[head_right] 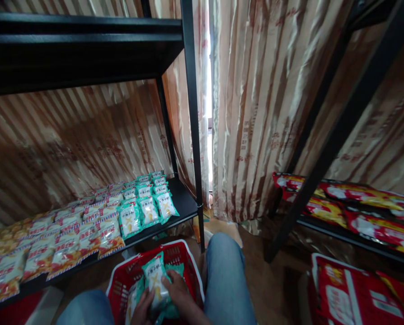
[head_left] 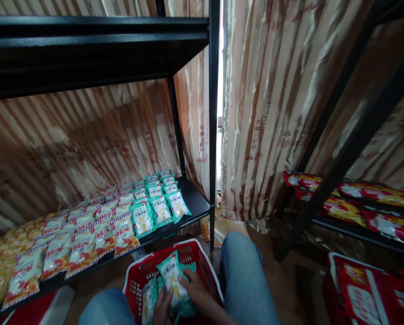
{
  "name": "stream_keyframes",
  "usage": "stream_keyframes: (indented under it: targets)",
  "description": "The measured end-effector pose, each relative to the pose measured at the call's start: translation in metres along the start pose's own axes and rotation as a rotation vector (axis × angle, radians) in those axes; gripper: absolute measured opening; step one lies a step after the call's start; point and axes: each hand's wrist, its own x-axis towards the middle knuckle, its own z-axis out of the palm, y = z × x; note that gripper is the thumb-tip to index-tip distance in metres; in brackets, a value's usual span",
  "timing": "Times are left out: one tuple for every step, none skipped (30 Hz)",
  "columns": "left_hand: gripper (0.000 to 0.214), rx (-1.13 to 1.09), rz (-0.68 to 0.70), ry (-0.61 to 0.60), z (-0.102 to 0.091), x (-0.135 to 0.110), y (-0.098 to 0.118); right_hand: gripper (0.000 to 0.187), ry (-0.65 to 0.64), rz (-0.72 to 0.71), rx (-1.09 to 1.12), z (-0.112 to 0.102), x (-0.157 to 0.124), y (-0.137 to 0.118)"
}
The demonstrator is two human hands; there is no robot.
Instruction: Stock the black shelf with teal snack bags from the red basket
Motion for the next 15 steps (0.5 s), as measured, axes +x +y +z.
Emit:
stream_keyframes:
  targets:
    - [0.04, -0.024, -0.062, -0.008, 0.003, 0.0, 0.002, 0.052, 0.0, 0.023, 0.002, -0.002, -0.002, -0.001]
    - [0.04, -0.057, -0.146, -0.013, 0.005, -0.001, 0.004, 0.052, -0.005, 0.045, 0.018, -0.004, -0.004, -0.002]
    - [0.04, -0.092, -0.241, -0.016, 0.008, -0.001, 0.007, 0.052, -0.012, 0.061, 0.037, -0.006, -0.006, -0.004]
    - [0.044, -0.135, -0.349, -0.017, 0.01, -0.001, 0.009, 0.051, -0.012, 0.071, 0.046, -0.007, -0.008, -0.006]
    - [0.049, -0.161, -0.412, -0.021, 0.011, -0.002, 0.012, 0.05, -0.01, 0.078, 0.048, -0.008, -0.011, -0.009]
    - [0.054, -0.181, -0.449, -0.024, 0.012, -0.003, 0.014, 0.05, -0.007, 0.082, 0.045, -0.008, -0.014, -0.012]
    - [0.056, -0.191, -0.453, -0.026, 0.012, -0.005, 0.016, 0.051, -0.008, 0.09, 0.038, -0.008, -0.017, -0.016]
    - [0.057, -0.192, -0.442, -0.026, 0.012, -0.007, 0.018, 0.052, -0.009, 0.085, 0.018, -0.009, -0.02, -0.02]
    - [0.056, -0.193, -0.433, -0.019, 0.011, -0.009, 0.021, 0.052, -0.006, 0.068, -0.008, -0.009, -0.023, -0.025]
    - [0.054, -0.19, -0.418, -0.012, 0.01, -0.011, 0.024, 0.052, 0.002, 0.038, -0.04, -0.009, -0.025, -0.03]
    - [0.052, -0.184, -0.4, -0.006, 0.01, -0.012, 0.027, 0.05, 0.011, 0.0, -0.073, -0.009, -0.028, -0.035]
    - [0.05, -0.184, -0.376, -0.004, 0.011, -0.014, 0.031, 0.05, 0.023, -0.038, -0.099, -0.009, -0.03, -0.04]
    - [0.048, -0.185, -0.349, -0.005, 0.012, -0.014, 0.035, 0.049, 0.033, -0.074, -0.116, -0.009, -0.032, -0.045]
    - [0.046, -0.185, -0.325, -0.004, 0.014, -0.014, 0.039, 0.05, 0.038, -0.11, -0.121, -0.009, -0.034, -0.05]
    - [0.044, -0.185, -0.306, -0.001, 0.017, -0.013, 0.042, 0.05, 0.04, -0.141, -0.115, -0.01, -0.035, -0.054]
